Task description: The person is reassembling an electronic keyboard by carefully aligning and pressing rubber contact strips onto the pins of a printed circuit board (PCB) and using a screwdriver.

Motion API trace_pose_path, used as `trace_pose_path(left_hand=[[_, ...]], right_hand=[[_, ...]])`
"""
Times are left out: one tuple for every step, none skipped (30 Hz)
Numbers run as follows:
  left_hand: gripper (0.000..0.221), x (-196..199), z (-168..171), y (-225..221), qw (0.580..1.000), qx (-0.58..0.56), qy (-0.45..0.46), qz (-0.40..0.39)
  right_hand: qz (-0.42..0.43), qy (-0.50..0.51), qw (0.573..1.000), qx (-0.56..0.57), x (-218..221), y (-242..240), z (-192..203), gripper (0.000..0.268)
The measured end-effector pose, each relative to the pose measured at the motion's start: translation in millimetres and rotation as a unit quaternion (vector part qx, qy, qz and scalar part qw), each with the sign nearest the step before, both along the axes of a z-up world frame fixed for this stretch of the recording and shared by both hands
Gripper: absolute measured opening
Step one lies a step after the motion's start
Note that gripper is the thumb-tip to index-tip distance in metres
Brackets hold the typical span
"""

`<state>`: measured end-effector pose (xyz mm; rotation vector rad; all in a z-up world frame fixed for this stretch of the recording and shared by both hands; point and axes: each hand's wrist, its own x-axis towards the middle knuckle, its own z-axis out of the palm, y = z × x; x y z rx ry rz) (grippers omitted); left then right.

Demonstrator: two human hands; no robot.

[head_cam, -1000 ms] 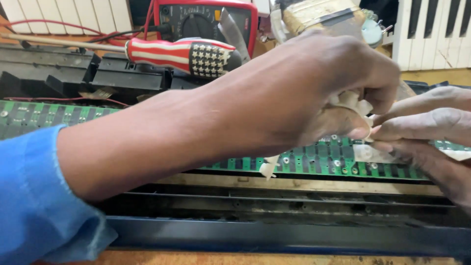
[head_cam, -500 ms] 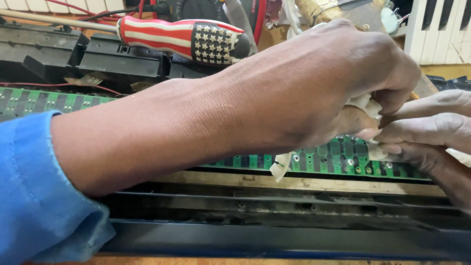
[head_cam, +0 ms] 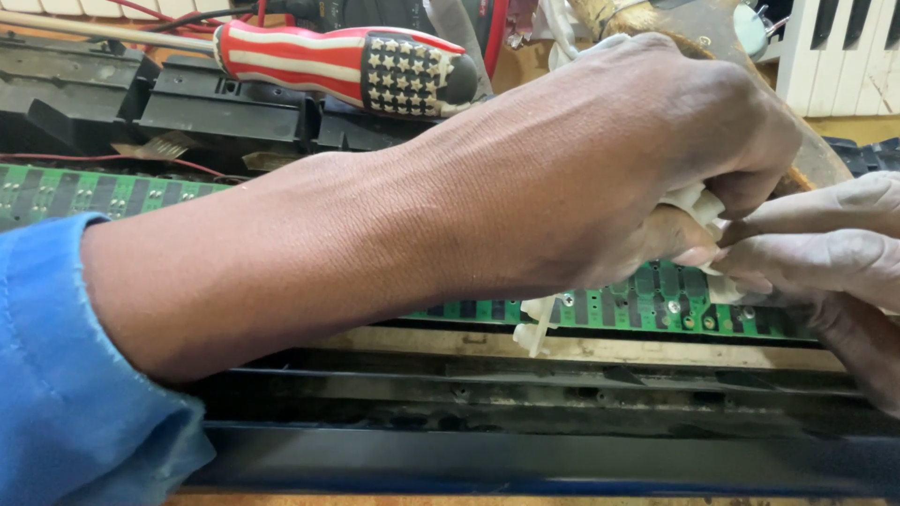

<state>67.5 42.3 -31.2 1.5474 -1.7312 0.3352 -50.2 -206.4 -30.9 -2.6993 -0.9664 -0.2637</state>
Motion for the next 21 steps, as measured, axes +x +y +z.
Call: trace_pose_path(left_hand=[[0.032, 0.2, -0.4, -0.7, 1.000, 0.000, 0.000, 0.000], [0.032, 0.4, -0.7, -1.4, 1.000, -0.005, -0.001, -0.002], [0.034, 0.7, -0.9, -2.0, 1.000, -0.010, -0.002, -0.003], [0.034, 0.7, -0.2, -1.3, 1.000, -0.010, -0.003, -0.003], [0.031, 0.7, 0.3, -0.6, 1.000, -0.005, 0.001, -0.001], [0.028, 0.4, 0.5, 0.0, 1.000, -0.001, 0.005, 0.001], [0.028, 0.2, 0.3, 0.1, 1.000, 0.000, 0.006, 0.001], [0.030, 0.2, 0.3, -0.2, 1.000, 0.003, 0.006, 0.007], [0.032, 0.2, 0.4, -0.6, 1.000, 0.006, 0.006, 0.013], [0.032, -0.2, 0.5, 0.2, 1.000, 0.006, 0.006, 0.013], [0.030, -0.6, 0.6, 1.0, 1.000, 0.007, 0.007, 0.013], [0.029, -0.8, 0.8, 2.1, 1.000, 0.009, 0.008, 0.014], [0.029, -1.5, 0.4, 2.2, 1.000, 0.009, 0.008, 0.014], [0.027, -2.3, 0.0, 2.5, 1.000, 0.010, 0.009, 0.026], [0.025, -3.0, -0.4, 2.8, 0.999, 0.012, 0.011, 0.038], [0.025, -2.8, -0.5, 3.5, 0.999, 0.012, 0.011, 0.039], [0.025, -2.5, -0.7, 4.4, 1.000, 0.009, 0.005, 0.025], [0.025, -2.2, -0.7, 5.2, 1.000, 0.006, 0.000, 0.012], [0.025, -2.4, -1.0, 4.8, 1.000, 0.006, 0.000, 0.012], [0.027, -2.5, -1.3, 4.7, 1.000, 0.018, 0.001, 0.024], [0.028, -2.7, -1.6, 4.7, 0.999, 0.030, 0.002, 0.035]], right_hand=[[0.000, 0.000, 1.000, 0.000, -0.7, -0.3, 0.6, 0.039], [-0.001, 0.002, 1.000, -0.003, -1.2, -0.6, 1.4, 0.039], [-0.003, 0.005, 1.000, -0.006, -1.6, -0.8, 2.2, 0.039], [-0.003, 0.004, 1.000, -0.006, -1.8, -0.5, 2.2, 0.039], [-0.005, 0.003, 1.000, -0.005, -2.0, -0.3, 2.1, 0.039], [-0.007, 0.003, 1.000, -0.004, -2.6, -0.2, 1.9, 0.038], [-0.008, 0.004, 1.000, -0.004, -2.8, 0.5, 1.5, 0.038], [-0.012, 0.003, 1.000, -0.003, -3.0, 0.8, 1.4, 0.037], [-0.016, 0.002, 1.000, -0.003, -3.3, 1.0, 1.4, 0.036], [-0.016, 0.003, 1.000, -0.003, -3.5, 1.5, 1.5, 0.036], [-0.020, 0.002, 1.000, -0.002, -3.6, 2.1, 1.6, 0.036], [-0.024, 0.001, 1.000, -0.001, -3.4, 2.8, 1.6, 0.035], [-0.024, 0.000, 1.000, -0.001, -3.1, 3.1, 2.0, 0.035], [-0.030, 0.005, 1.000, 0.001, -3.0, 3.6, 2.3, 0.035], [-0.036, 0.010, 0.999, 0.003, -2.8, 4.2, 2.5, 0.036], [-0.036, 0.010, 0.999, 0.003, -4.6, 4.2, 1.7, 0.036], [-0.047, 0.006, 0.999, -0.002, -6.3, 4.4, 1.0, 0.036], [-0.059, 0.002, 0.998, -0.008, -8.1, 4.5, 0.4, 0.036], [-0.059, 0.002, 0.998, -0.008, -7.8, 5.3, 0.7, 0.036], [-0.061, 0.002, 0.998, -0.004, -7.1, 6.4, 0.8, 0.035], [-0.064, 0.002, 0.998, -0.001, -6.6, 7.4, 1.0, 0.034]])
